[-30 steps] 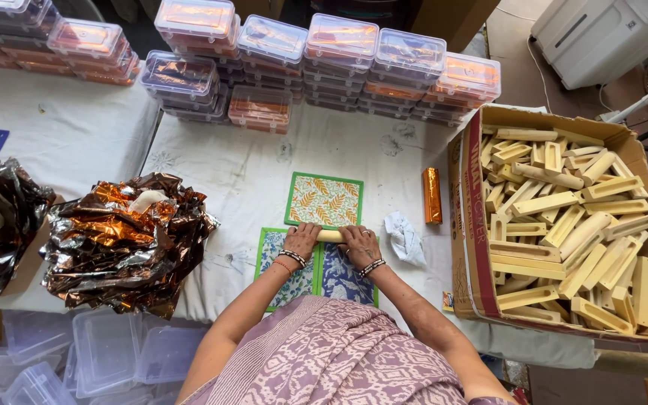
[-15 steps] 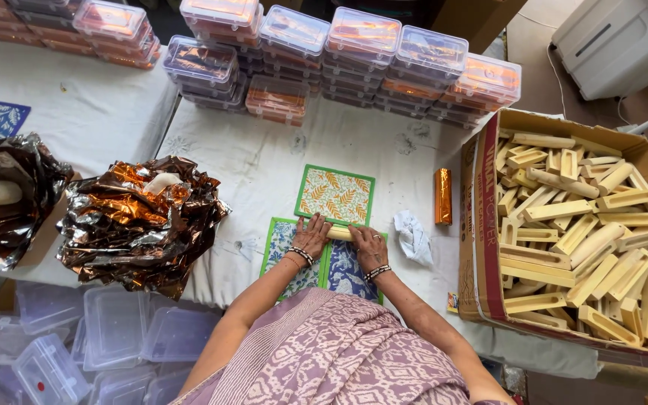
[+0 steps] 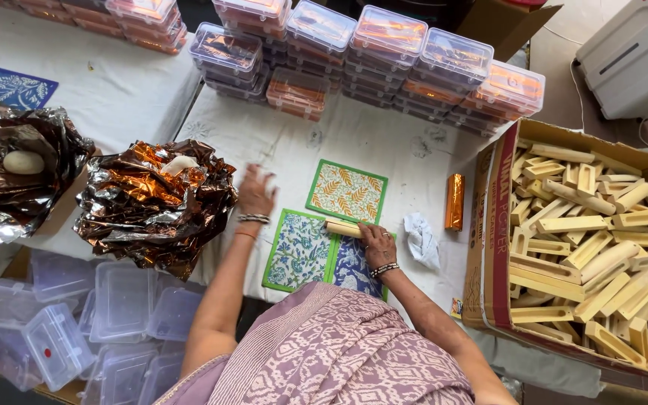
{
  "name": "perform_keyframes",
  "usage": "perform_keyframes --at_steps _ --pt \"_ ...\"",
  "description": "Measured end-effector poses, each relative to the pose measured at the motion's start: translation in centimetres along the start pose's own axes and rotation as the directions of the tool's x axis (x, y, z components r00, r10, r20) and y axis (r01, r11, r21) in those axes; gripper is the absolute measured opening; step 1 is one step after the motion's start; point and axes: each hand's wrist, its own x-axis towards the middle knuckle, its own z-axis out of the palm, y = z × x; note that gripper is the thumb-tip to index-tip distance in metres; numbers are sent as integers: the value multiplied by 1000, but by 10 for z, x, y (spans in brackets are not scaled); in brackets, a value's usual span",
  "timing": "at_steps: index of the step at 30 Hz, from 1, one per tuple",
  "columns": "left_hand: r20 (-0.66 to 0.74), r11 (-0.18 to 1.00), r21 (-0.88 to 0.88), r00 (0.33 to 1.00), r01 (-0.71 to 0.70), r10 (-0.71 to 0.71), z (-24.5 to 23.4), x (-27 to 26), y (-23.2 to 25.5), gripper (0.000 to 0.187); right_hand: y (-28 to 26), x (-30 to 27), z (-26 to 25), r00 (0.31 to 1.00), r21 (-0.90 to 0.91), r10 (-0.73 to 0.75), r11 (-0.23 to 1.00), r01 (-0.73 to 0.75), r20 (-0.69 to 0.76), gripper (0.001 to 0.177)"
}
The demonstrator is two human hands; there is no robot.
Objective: The person wraps small wooden blocks in copper-colored foil and places them into clear plastic containers. They wipe the blocks with a white cloth before wrapping and arrange the finished items on the table.
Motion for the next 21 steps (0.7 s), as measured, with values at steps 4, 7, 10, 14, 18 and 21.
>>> perform_keyframes --at_steps 4,7,10,14,18,21 --pt "-146 957 281 989 79 -39 -102 15 -35 37 1 2 -1 1000 -3 0 1000 0 11 53" --pt "-203 916 313 960 250 -192 -119 18 -76 37 2 1 4 1000 6 6 1000 -6 29 52" --pt "-86 822 373 898 430 -431 -133 25 -97 64 3 2 8 1000 -39 2 999 -2 -6 51" --pt "89 786 356 819 506 -567 -125 26 -115 26 1 0 5 1000 -13 16 1000 -16 -5 50" --pt "-212 899 316 946 304 -245 -130 32 -112 49 -4 2 2 999 -5 43 999 -42 25 50" --pt "129 789 460 848 408 -513 -123 36 -117 24 -8 1 2 998 2 61 998 -61 3 50"
